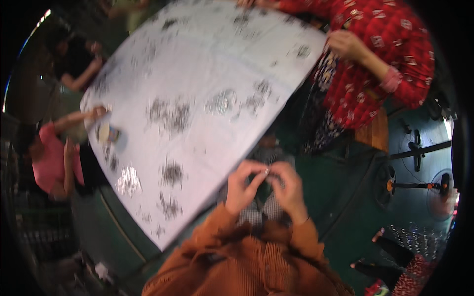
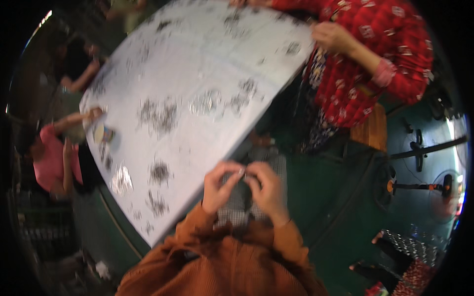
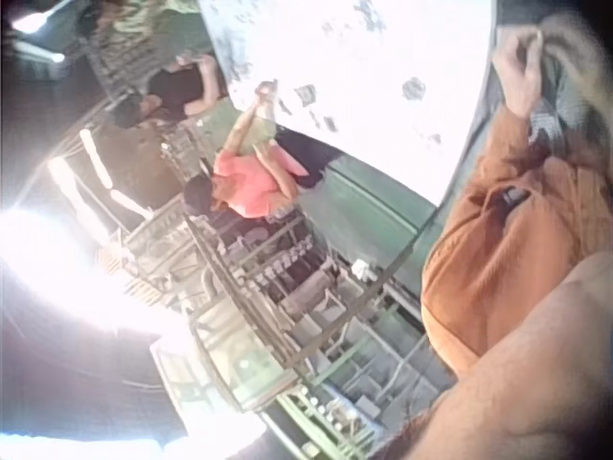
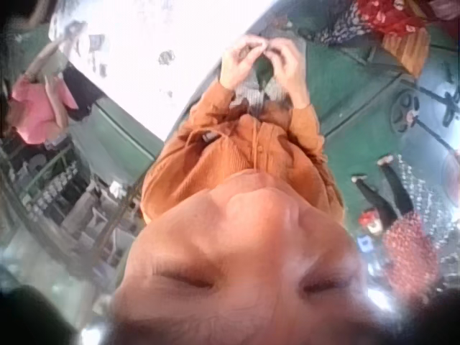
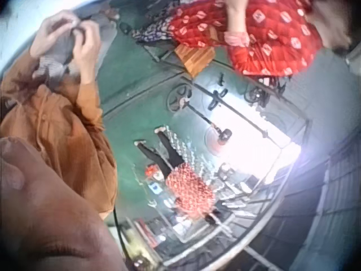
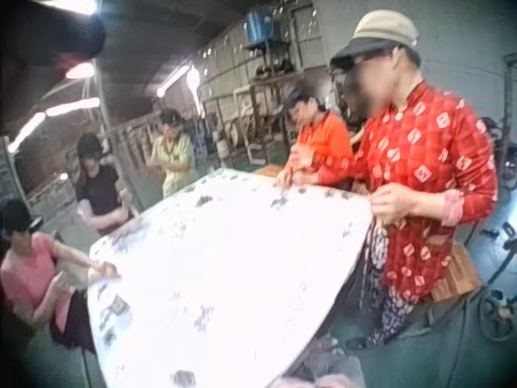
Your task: The person sits at a table and repeatedly picks up small metal wire pieces, bends them into specific shapes, and places them into a pile. Other people are working at the same table, performing similar tasks.
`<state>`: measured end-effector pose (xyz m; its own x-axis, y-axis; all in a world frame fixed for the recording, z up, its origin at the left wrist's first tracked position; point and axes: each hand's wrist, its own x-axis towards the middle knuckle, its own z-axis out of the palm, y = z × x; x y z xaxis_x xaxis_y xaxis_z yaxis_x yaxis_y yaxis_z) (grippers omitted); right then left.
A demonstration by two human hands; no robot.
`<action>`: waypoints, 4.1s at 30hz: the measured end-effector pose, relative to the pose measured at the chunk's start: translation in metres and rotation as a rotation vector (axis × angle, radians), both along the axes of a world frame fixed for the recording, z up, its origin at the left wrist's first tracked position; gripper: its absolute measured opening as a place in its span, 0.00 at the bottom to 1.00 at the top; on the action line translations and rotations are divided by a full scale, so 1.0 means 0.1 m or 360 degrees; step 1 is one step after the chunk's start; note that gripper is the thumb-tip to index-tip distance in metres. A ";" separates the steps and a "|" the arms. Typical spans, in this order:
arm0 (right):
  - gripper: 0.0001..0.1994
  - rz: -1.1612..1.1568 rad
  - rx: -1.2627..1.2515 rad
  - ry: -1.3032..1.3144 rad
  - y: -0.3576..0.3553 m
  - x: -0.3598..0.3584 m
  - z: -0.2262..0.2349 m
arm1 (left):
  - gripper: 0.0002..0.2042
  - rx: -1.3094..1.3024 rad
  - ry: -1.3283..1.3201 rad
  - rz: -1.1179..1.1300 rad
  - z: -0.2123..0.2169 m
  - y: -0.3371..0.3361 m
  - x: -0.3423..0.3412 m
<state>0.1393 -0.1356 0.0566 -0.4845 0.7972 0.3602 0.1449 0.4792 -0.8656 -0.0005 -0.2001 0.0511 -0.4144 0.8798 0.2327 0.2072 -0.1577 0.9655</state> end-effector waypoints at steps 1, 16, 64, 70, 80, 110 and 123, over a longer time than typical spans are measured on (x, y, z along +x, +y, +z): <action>0.08 -0.0031 -0.0036 -0.0021 0.03 0.05 0.02 | 0.06 0.0027 0.0081 -0.0030 -0.07 -0.01 0.00; 0.08 0.0499 0.0260 -0.0644 0.07 -2.08 -0.64 | 0.12 -0.0534 -0.0007 -0.0533 -1.70 0.07 -0.01; 0.05 0.0022 -0.0643 0.0253 0.04 0.01 0.08 | 0.08 -0.0188 -0.0567 -0.0089 -0.01 -0.10 0.10; 0.05 0.0048 -0.0699 0.0505 0.08 0.00 0.18 | 0.09 -0.0186 -0.0366 -0.0065 0.18 -0.01 0.15; 0.07 -0.0034 -0.0510 0.0360 0.17 0.07 0.53 | 0.18 -0.0311 0.1140 0.0392 -0.09 0.41 -0.66; 0.07 0.0014 -0.0449 0.0208 0.05 -0.05 0.32 | 0.09 -0.0410 -0.0725 -0.0288 0.36 0.41 -0.46; 0.06 -0.0042 -0.0266 0.0109 -0.03 -0.11 0.34 | 0.08 -0.0296 -0.0946 -0.0233 0.50 0.11 -0.17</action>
<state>0.1284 -0.1384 0.0905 -0.4416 0.8607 0.2532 0.0934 0.3248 -0.9412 -0.0172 -0.1889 0.1014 -0.2981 0.9407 -0.1620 -0.3833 0.0375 0.9229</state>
